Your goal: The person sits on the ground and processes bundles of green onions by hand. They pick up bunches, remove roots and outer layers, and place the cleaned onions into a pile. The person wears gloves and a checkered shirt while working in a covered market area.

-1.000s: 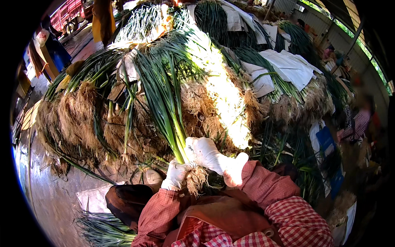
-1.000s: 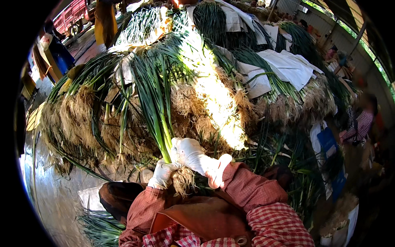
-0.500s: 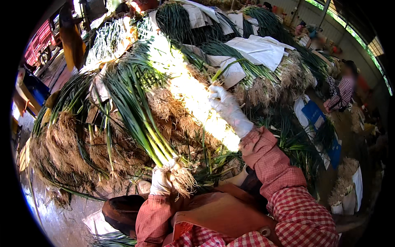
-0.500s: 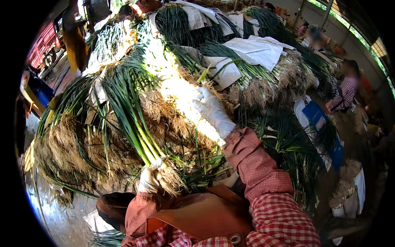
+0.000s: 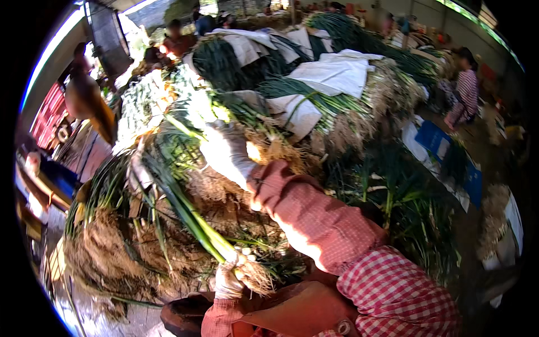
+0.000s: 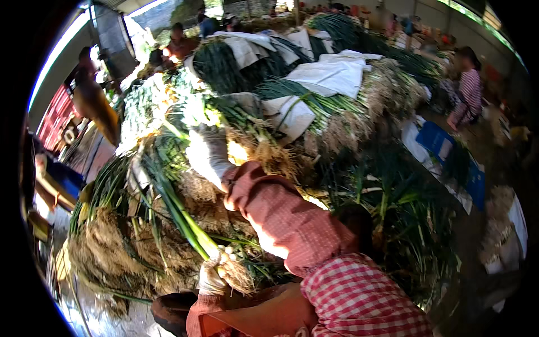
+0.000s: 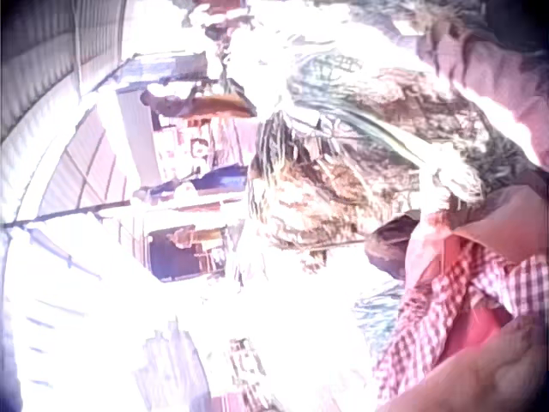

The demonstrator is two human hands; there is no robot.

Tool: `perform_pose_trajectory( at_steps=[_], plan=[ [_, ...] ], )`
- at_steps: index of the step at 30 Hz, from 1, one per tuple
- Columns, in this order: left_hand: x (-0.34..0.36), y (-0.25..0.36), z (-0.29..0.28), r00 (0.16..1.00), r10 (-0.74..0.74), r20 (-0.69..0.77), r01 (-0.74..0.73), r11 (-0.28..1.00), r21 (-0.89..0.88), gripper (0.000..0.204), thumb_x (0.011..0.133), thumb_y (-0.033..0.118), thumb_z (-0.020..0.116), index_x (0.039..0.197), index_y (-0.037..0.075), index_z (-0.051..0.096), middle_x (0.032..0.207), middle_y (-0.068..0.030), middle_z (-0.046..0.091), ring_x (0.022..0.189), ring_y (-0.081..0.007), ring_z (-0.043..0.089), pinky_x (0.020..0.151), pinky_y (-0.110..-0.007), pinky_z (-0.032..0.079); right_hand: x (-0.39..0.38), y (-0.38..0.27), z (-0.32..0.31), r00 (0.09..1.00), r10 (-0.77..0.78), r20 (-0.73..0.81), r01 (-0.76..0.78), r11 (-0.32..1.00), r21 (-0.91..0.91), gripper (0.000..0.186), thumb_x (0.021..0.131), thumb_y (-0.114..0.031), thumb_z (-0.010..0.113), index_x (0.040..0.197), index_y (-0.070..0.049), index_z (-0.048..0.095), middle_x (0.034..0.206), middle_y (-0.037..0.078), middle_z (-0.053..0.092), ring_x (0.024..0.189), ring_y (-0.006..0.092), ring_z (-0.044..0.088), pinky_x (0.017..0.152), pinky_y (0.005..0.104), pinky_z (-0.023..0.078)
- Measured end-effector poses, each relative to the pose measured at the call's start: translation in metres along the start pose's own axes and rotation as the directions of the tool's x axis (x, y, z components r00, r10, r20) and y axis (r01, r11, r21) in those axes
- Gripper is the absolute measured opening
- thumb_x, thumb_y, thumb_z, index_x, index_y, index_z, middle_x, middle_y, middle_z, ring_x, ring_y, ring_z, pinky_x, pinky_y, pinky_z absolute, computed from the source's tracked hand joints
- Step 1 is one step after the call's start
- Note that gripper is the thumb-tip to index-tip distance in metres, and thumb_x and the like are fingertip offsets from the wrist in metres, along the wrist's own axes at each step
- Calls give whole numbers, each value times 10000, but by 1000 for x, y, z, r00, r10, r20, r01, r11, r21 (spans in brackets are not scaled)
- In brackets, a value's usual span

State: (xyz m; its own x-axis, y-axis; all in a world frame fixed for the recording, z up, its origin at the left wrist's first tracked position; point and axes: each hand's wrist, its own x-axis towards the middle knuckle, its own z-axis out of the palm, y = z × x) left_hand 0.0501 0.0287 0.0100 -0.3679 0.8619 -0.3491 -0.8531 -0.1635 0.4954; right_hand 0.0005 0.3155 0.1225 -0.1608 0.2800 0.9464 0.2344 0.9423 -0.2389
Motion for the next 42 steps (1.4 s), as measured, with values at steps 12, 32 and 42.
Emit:
perform_pose_trajectory(
  at_steps=[12,32,42],
  plan=[
    [28,-25,-34,930,311,-199,-245,923,297,281,775,47,712,1030,11,599,869,-35,647,746,-124,588,651,-254,474,-155,-107,-73,-63,84,994,-958,273,-84,268,901,-252,602,951,-2,519,761,41,560,628,114,563,507,254,481],
    [-4,19,-4,953,172,-250,-77,934,349,309,743,179,778,954,11,626,794,-46,648,663,-130,592,604,-273,471,-127,-111,-46,479,-140,866,67,990,122,466,954,-356,402,664,-37,578,627,165,581,585,376,558,504,427,408],
    [-11,-2,11,984,177,24,-178,974,141,201,819,95,693,961,-4,591,759,-33,605,655,-124,574,585,-243,463,-102,-76,6,497,218,840,-478,877,56,366,964,-298,390,848,-21,599,721,107,614,631,291,557,607,370,454]
  ],
)
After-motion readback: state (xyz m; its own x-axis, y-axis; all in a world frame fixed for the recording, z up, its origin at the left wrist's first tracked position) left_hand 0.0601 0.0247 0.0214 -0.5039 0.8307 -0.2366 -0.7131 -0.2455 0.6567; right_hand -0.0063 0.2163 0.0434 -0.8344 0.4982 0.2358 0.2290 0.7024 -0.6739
